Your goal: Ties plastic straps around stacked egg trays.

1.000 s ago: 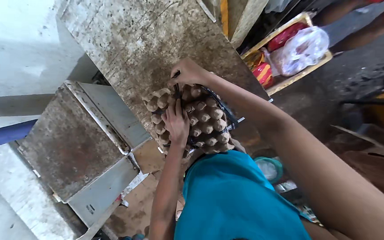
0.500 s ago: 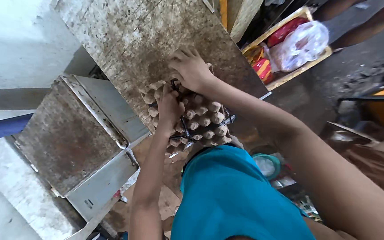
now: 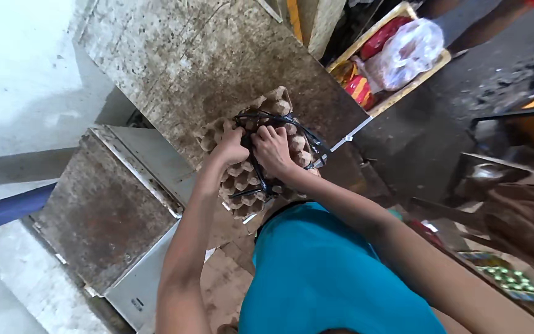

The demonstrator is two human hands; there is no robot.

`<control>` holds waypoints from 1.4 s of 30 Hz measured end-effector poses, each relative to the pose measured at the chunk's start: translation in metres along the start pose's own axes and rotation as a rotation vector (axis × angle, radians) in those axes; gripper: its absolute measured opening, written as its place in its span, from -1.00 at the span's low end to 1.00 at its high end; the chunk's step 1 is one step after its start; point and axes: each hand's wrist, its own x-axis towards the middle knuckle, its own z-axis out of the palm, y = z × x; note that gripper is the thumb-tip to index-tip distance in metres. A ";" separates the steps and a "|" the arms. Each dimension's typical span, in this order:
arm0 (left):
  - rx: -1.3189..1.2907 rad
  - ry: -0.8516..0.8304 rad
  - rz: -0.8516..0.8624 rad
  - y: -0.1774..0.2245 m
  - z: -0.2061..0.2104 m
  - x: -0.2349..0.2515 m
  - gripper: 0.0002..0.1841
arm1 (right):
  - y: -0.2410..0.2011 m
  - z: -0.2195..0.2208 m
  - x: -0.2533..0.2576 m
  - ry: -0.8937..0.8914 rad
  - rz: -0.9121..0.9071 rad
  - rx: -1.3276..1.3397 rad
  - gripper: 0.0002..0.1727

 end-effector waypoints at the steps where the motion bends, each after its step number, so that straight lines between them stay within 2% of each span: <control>1: 0.007 -0.003 0.010 -0.001 0.000 -0.004 -0.28 | 0.000 -0.001 0.002 -0.012 0.004 0.017 -0.86; 7: 0.035 0.038 0.172 -0.018 0.003 -0.019 -0.19 | 0.007 0.005 0.002 0.014 -0.068 0.082 -0.84; 10: -0.018 0.070 0.251 -0.028 0.005 -0.019 -0.26 | 0.009 0.004 0.003 0.022 -0.079 0.105 -0.82; 12: -0.101 0.194 0.265 -0.035 0.012 -0.018 -0.43 | 0.009 0.005 0.004 0.025 -0.071 0.096 -0.80; 15: -0.238 0.536 0.169 -0.033 0.039 -0.018 -0.57 | 0.008 0.006 0.001 0.027 -0.041 0.060 -0.79; 17: -0.216 0.667 0.105 -0.026 0.059 -0.016 -0.56 | 0.007 0.006 0.000 0.048 -0.033 0.057 -0.79; 20: -0.077 0.767 0.039 -0.016 0.081 -0.015 -0.52 | 0.007 0.007 -0.002 0.081 -0.045 0.080 -0.81; 21: -0.063 0.751 0.018 -0.010 0.083 -0.019 -0.53 | 0.008 0.007 -0.003 0.094 -0.055 0.094 -0.83; 23: -0.211 0.674 -0.079 0.006 0.075 -0.016 -0.55 | 0.009 0.005 -0.002 0.088 -0.061 0.122 -0.83; 26: -0.355 0.613 -0.131 0.014 0.063 -0.013 -0.47 | 0.010 0.004 -0.001 0.084 -0.042 0.167 -0.84; 32: 0.062 0.386 -0.175 0.034 0.041 -0.012 -0.60 | 0.008 0.000 -0.008 0.006 0.007 0.214 -0.80; 35: 0.346 0.348 -0.182 0.052 0.049 -0.012 -0.79 | 0.002 -0.012 -0.020 -0.063 0.058 0.269 -0.62; 37: 0.445 0.352 -0.185 0.055 0.054 -0.007 -0.82 | -0.001 -0.020 -0.022 -0.095 0.132 0.317 -0.49; 40: 0.210 0.254 -0.191 0.039 0.033 0.001 -0.72 | -0.003 -0.018 -0.021 -0.085 0.178 0.351 -0.51; 42: 0.035 0.101 -0.191 0.019 0.012 0.010 -0.68 | -0.004 -0.017 -0.017 -0.103 0.186 0.330 -0.50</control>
